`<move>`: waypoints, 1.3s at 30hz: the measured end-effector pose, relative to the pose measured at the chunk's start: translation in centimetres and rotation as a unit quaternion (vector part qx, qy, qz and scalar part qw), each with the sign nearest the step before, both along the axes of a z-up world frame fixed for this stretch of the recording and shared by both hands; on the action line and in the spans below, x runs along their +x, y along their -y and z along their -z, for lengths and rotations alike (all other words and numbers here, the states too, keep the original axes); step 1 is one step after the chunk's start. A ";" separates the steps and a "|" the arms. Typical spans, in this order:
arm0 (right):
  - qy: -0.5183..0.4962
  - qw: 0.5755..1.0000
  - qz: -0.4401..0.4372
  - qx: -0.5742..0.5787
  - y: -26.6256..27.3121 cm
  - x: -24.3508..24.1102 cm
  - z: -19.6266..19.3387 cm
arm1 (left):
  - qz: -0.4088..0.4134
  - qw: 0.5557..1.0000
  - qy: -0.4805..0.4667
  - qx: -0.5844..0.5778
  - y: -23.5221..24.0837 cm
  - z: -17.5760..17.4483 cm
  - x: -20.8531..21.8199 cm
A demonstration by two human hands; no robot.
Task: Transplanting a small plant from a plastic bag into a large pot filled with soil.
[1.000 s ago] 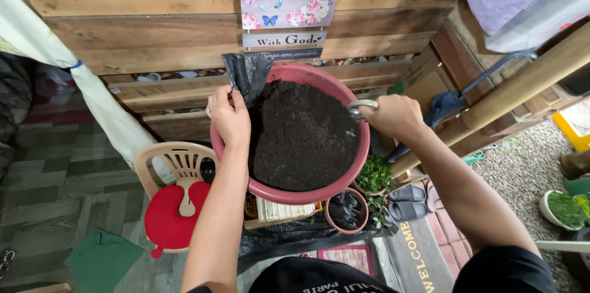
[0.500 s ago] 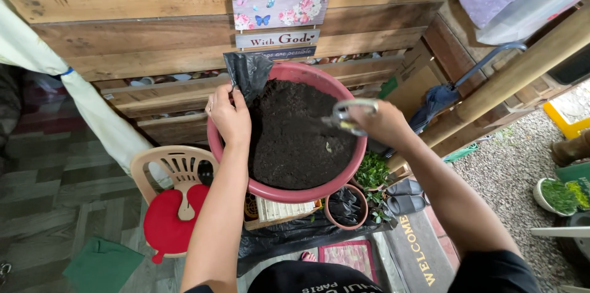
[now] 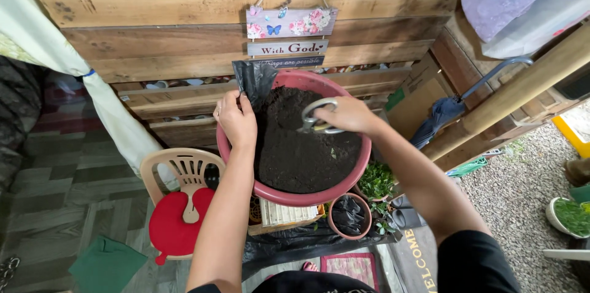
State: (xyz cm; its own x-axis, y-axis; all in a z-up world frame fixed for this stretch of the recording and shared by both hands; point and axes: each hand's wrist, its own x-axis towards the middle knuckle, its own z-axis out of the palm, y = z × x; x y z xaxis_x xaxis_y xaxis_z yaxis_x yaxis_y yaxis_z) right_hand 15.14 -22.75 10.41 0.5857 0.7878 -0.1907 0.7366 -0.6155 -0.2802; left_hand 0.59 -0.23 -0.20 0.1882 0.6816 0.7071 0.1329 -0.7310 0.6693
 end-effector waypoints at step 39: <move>0.238 0.945 0.047 0.220 1.7 7.3 1.2 | -0.025 0.999 -0.018 -0.030 -0.5 0.4 -0.4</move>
